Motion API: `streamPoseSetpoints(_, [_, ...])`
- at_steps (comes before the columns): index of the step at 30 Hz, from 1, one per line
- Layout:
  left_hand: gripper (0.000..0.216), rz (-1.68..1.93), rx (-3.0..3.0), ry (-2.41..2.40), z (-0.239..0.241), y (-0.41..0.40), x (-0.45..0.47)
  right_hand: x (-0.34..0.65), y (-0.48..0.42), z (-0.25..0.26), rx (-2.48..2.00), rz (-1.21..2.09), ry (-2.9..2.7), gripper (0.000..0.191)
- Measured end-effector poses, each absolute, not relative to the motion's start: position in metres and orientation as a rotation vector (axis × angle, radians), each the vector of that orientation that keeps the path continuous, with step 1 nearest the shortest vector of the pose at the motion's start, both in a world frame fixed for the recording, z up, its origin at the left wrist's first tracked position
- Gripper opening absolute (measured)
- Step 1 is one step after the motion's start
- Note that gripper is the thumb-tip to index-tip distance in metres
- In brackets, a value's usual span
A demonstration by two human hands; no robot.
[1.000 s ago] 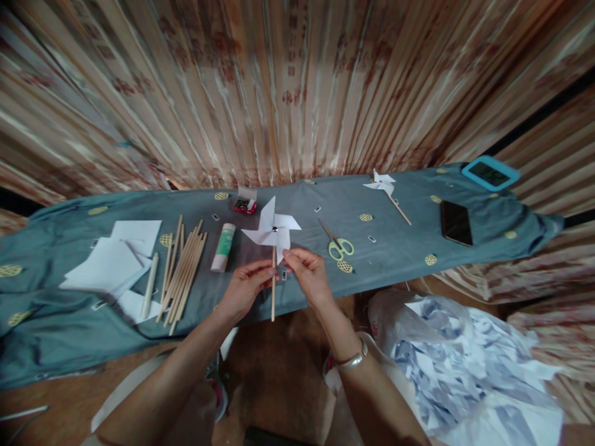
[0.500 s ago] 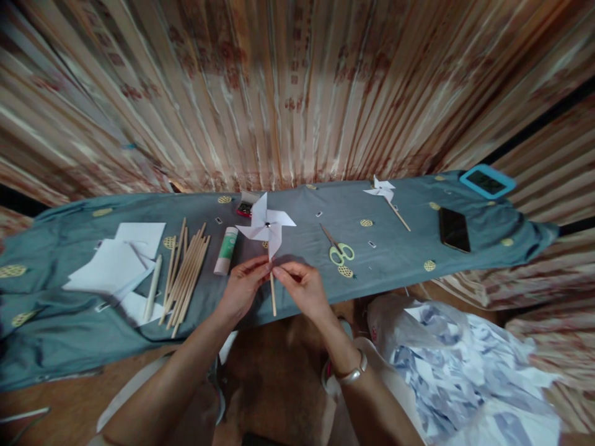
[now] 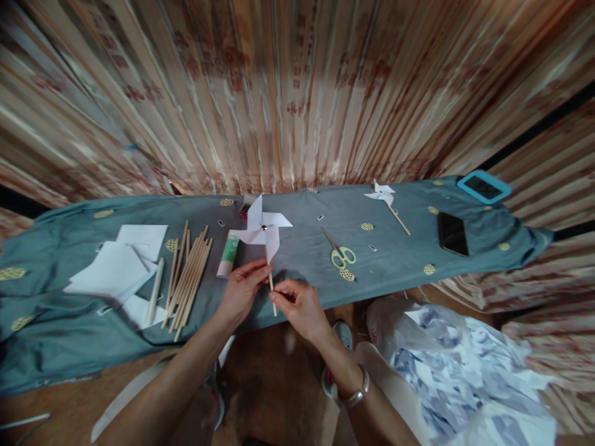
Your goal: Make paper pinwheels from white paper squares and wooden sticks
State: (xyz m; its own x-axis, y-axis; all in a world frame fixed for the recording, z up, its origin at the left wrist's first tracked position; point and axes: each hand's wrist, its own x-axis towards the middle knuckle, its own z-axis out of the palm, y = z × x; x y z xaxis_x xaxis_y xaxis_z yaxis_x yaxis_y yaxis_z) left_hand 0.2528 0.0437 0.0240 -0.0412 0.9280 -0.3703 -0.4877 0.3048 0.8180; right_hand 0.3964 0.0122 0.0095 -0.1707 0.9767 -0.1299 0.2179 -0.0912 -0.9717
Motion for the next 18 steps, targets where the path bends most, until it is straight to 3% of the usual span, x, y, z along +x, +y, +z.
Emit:
streamPoseSetpoints(8, [0.044,1.181,0.565,1.07,0.026,0.038,0.259,0.417,0.019,0.026,-1.492,1.117,-1.491,0.025])
streamPoseSetpoints(12, [0.036,1.11,0.636,1.086,0.024,0.034,0.262,0.471,0.042,0.052,-1.63,0.877,-1.527,0.027])
streamPoseSetpoints(18, [0.036,1.022,0.729,1.089,0.019,0.03,0.265,0.569,0.102,0.072,-2.258,0.201,-1.758,0.018])
